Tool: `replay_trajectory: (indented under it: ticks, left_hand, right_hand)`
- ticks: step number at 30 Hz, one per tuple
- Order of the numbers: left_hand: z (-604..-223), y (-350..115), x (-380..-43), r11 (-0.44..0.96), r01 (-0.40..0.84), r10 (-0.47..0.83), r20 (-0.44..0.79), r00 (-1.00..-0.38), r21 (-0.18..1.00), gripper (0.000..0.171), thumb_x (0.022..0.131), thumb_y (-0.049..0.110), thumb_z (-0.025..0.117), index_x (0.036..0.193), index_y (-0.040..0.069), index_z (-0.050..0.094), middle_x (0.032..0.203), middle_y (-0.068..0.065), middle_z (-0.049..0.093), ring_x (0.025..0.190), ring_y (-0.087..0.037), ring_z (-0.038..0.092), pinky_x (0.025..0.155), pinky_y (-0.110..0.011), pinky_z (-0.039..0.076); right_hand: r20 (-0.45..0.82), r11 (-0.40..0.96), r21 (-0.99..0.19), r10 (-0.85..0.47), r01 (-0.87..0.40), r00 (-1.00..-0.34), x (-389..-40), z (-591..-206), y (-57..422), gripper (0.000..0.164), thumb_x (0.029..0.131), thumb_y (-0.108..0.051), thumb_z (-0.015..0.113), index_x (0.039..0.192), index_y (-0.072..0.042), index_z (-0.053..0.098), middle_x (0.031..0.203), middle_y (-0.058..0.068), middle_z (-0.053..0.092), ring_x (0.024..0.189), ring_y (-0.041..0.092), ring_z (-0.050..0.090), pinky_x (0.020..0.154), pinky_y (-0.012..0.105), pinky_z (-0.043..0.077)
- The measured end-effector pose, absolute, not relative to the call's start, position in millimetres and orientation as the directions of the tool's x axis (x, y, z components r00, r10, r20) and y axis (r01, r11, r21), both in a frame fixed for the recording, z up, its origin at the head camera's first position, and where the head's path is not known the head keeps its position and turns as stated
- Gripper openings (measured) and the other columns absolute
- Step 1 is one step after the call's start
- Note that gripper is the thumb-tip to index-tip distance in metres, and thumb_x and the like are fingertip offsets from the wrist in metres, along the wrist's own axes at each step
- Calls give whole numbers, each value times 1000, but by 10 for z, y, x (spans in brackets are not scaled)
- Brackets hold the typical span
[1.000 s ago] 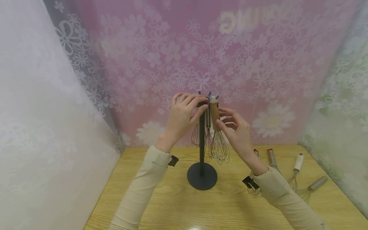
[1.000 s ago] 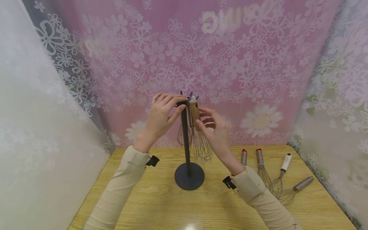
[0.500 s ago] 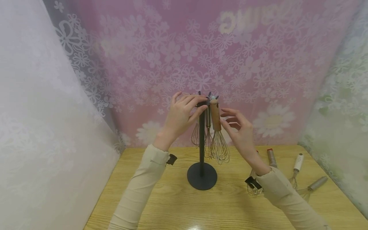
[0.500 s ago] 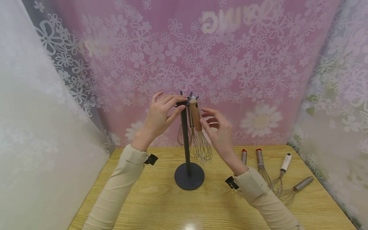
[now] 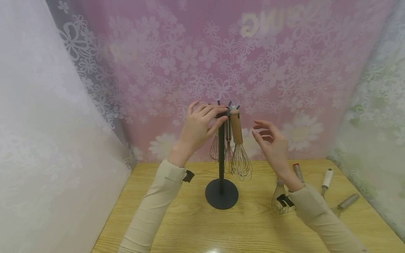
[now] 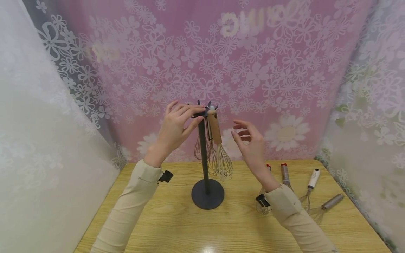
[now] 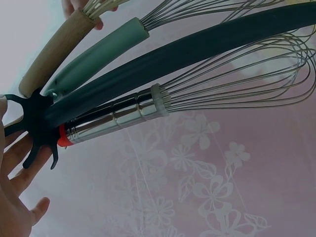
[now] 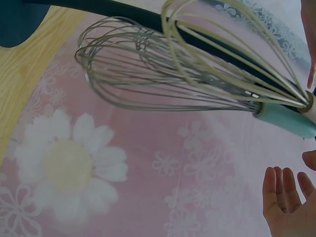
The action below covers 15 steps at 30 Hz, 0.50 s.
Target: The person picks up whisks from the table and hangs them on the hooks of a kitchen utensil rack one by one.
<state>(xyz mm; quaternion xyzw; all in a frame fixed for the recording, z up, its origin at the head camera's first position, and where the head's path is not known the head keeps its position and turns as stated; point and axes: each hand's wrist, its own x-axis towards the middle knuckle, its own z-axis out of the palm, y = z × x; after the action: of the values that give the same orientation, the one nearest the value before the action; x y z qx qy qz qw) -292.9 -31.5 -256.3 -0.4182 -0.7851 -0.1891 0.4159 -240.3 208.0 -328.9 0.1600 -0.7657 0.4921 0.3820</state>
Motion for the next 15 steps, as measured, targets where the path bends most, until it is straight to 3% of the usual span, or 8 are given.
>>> replay_trajectory:
  ticks: [4, 10, 15]
  left_hand:
    - [-2563, -305, -2911, 581, 812, 492, 817, -300, -51, 28, 102, 34, 63, 123, 18, 73, 124, 3, 71, 112, -18, 63, 120, -49, 24]
    - [-2568, -290, -2895, 596, 800, 481, 825, -296, -61, 28, 101, 35, 63, 121, 18, 73, 122, 4, 72, 111, -18, 62, 119, -50, 25]
    - [-2574, -271, -2878, 615, 787, 457, 835, -305, -49, 29, 101, 37, 63, 119, 17, 74, 117, 2, 73, 109, -19, 62, 119, -52, 24]
  right_hand:
    - [731, 464, -645, 147, -606, -666, -2322, -3230, 2082, 35, 95, 7, 65, 130, 7, 62, 113, 26, 66, 88, -5, 58, 80, 8, 48]
    - [718, 484, -658, 173, -577, -674, -2416, -3336, 2215, 36, 95, 4, 68, 130, 3, 63, 113, 24, 68, 87, -5, 57, 79, 6, 47]
    - [729, 499, -642, 164, -582, -664, -2362, -3301, 2252, 35, 94, 9, 66, 128, 10, 61, 110, 31, 65, 86, -8, 56, 78, 6, 46]
